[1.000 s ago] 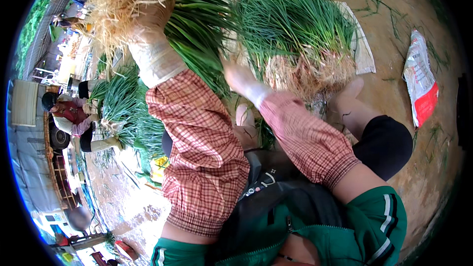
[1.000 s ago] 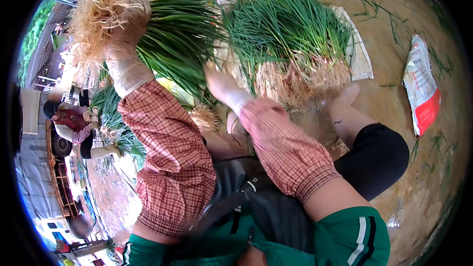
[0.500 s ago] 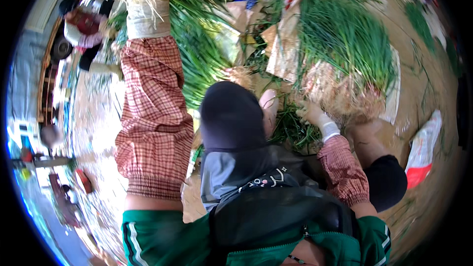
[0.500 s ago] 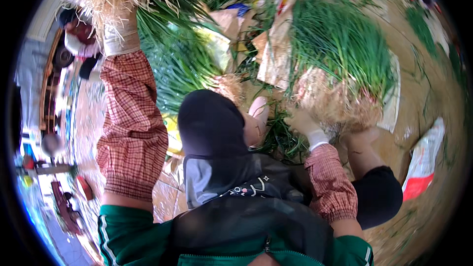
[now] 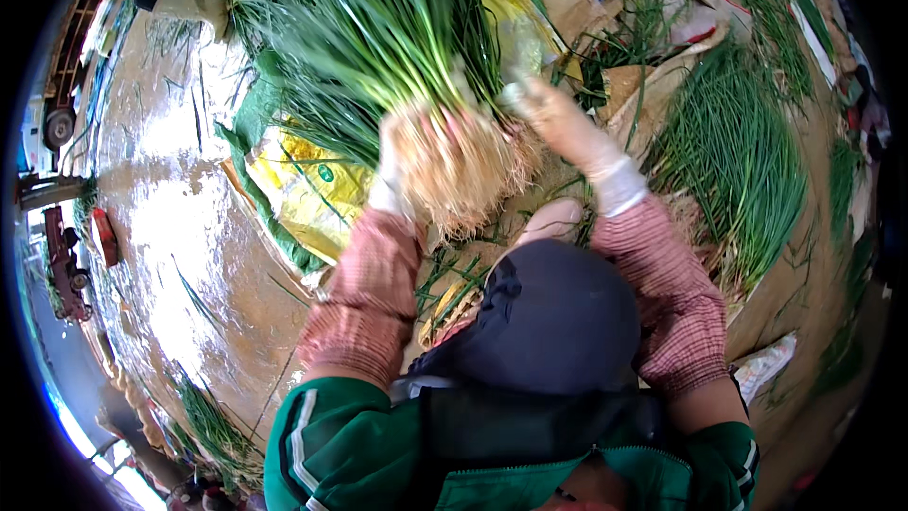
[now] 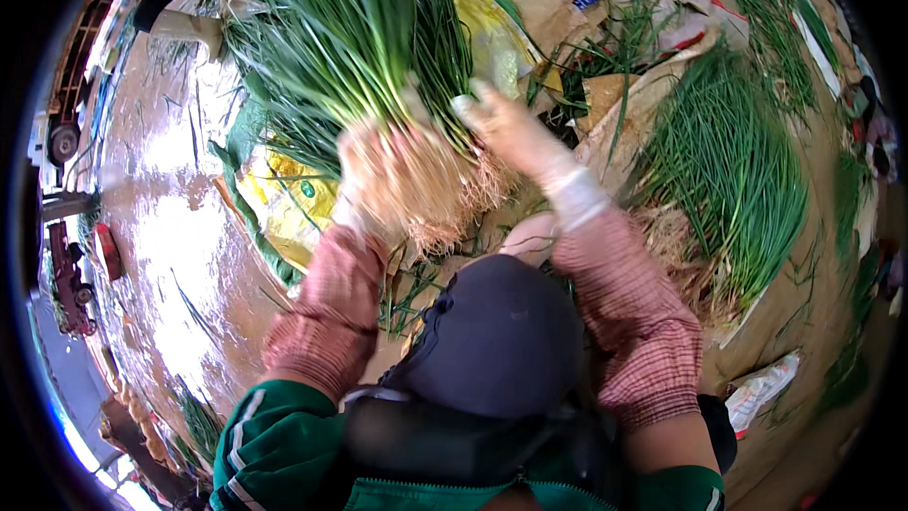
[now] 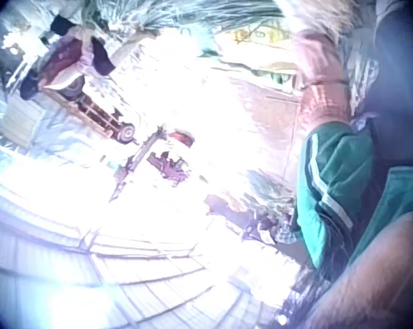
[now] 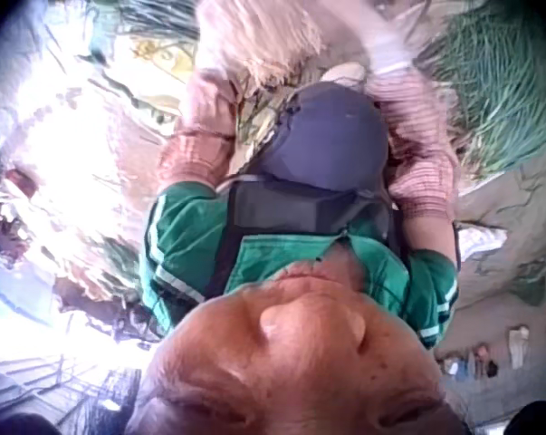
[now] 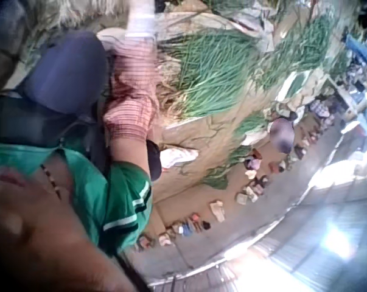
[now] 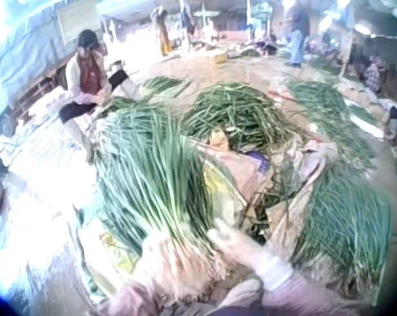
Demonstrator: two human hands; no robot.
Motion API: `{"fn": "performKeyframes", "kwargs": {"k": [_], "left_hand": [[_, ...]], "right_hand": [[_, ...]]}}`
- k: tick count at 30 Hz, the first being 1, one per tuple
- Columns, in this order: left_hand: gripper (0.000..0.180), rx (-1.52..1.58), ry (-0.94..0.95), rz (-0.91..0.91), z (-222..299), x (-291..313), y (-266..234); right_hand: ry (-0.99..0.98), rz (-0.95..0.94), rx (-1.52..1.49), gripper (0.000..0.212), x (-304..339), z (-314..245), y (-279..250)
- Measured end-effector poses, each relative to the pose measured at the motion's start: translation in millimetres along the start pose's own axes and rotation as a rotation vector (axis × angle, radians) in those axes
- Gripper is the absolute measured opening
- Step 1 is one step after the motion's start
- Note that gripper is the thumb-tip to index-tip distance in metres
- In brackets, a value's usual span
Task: The person processes bunches of green onions by hand, peeling away the outer layers and roots to clean the bulbs before placing them into a larger pile.
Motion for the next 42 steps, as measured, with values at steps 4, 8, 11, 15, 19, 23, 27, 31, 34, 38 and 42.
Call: {"fn": "performKeyframes", "kwargs": {"k": [4, 8, 11, 15, 19, 23, 27, 31, 34, 38, 42], "left_hand": [[0.038, 0.09, -0.01, 0.119, -55, 23, -48], [0.018, -0.307, 0.171, 0.233, -39, 1, -96], [0.012, -0.459, 0.205, 0.355, -30, -12, -78], [0.01, -0.394, 0.026, 0.306, -47, -56, -103], [0.025, -0.486, 0.121, 0.591, -45, -41, -110], [0.071, -0.827, 0.31, 0.467, -9, -3, -80], [0.07, -1.365, 0.39, 0.513, 28, 29, -97], [0.026, -1.883, 0.3, 0.503, 54, 38, -54], [0.016, -1.706, 0.798, 0.266, 73, 20, 10], [0.033, -1.447, 0.838, 0.328, 100, -54, 42], [0.038, -1.585, 1.136, 0.563, 128, -79, 42]], "right_hand": [[0.24, -0.061, 0.149, 0.087, -47, 14, 78], [0.253, -0.066, 0.158, 0.086, -56, 23, 98], [0.208, -0.062, 0.206, 0.084, -66, 39, 92], [0.296, -0.003, 0.427, 0.077, -91, 75, 80], [0.243, 0.015, 0.488, 0.074, -92, 82, 82], [0.212, 0.031, 0.488, 0.076, -74, 56, 89], [0.15, 0.079, 0.476, 0.094, -63, 46, 92], [0.18, 0.075, 0.747, 0.12, -47, 45, 106], [0.203, 0.103, 0.848, 0.123, -55, 56, 119], [0.208, 0.11, 0.83, 0.124, -59, 48, 129], [0.217, 0.133, 0.811, 0.122, -58, 53, 130]]}}
Point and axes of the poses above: each hand's wrist, its own x-axis away from the middle knuckle, its own y-axis out of the palm, z = x × y, the point moved 9 cm from there along -x, towards the middle knuckle, and after that the axes turned 5 degrees about y, right-handed, at the moved point
